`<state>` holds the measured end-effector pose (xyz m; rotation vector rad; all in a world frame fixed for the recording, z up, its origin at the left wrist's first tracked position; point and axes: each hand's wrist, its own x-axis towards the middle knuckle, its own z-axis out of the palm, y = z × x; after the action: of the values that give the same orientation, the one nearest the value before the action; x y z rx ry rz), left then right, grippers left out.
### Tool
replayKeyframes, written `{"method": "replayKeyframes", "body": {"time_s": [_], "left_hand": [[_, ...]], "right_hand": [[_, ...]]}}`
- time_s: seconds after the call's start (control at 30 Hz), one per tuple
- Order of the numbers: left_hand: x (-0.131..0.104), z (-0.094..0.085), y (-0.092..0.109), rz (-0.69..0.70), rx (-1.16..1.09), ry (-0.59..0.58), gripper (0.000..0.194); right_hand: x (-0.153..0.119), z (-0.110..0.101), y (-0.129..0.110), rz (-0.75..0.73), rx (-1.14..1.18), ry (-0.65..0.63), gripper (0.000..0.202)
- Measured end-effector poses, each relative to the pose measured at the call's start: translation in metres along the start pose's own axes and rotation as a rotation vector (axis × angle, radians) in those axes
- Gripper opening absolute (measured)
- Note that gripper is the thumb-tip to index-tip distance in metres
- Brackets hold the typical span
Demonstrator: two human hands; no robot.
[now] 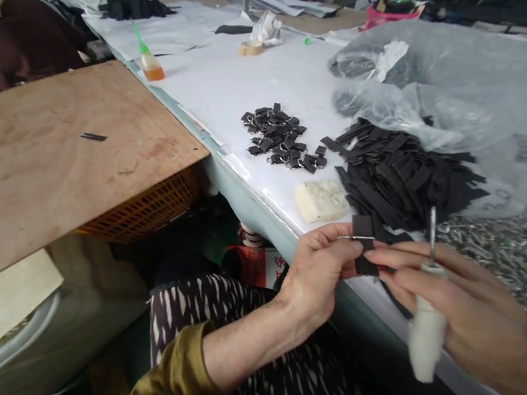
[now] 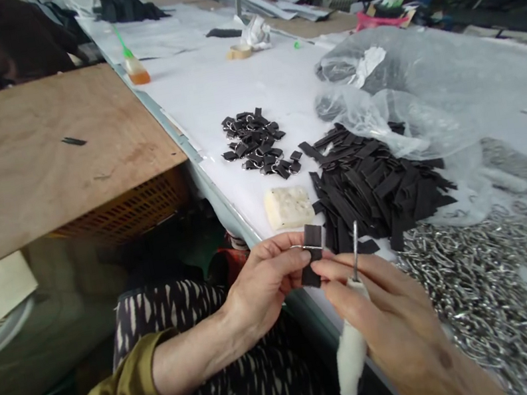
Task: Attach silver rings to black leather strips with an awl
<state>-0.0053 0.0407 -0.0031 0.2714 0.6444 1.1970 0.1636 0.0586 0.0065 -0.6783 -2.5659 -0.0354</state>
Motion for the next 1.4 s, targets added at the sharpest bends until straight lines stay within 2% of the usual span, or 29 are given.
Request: {"method": "replayKeyframes", "body": {"time_s": [0.13, 0.27, 0.4, 0.47, 0.7, 0.97, 1.23, 1.4], "left_hand": [[0.000, -0.001, -0.002, -0.028, -0.034, -0.033, 0.014], [0.002, -0.003, -0.005, -0.022, -0.035, 0.003, 0.017], [0.003, -0.002, -0.008, 0.043, -0.002, 0.000, 0.017], [0.002, -0.001, -0.009, 0.080, 0.052, -0.014, 0.014], [-0.001, 0.003, -0.010, 0.124, 0.228, -0.051, 0.017], [-0.004, 0.002, -0.013, 0.120, 0.235, -0.119, 0.028], [-0.001, 0.002, -0.021, 0.128, 0.223, -0.033, 0.024], [0.001, -0.002, -0.022, 0.142, 0.274, -0.026, 0.022]], "right_hand": [[0.003, 0.001, -0.008, 0.114, 0.110, 0.093, 0.018], [0.004, 0.000, -0.017, 0.281, 0.229, 0.109, 0.017], [0.007, -0.002, -0.024, 0.502, 0.087, 0.245, 0.015], [0.009, -0.004, -0.026, 0.565, 0.028, 0.253, 0.016], [0.011, -0.009, -0.023, 0.627, 0.098, 0.213, 0.013], [0.013, -0.012, -0.021, 0.689, 0.178, 0.166, 0.011], [0.013, -0.012, -0.022, 0.722, 0.263, 0.126, 0.010], [0.012, -0.010, -0.021, 0.767, 0.283, 0.117, 0.013]]}}
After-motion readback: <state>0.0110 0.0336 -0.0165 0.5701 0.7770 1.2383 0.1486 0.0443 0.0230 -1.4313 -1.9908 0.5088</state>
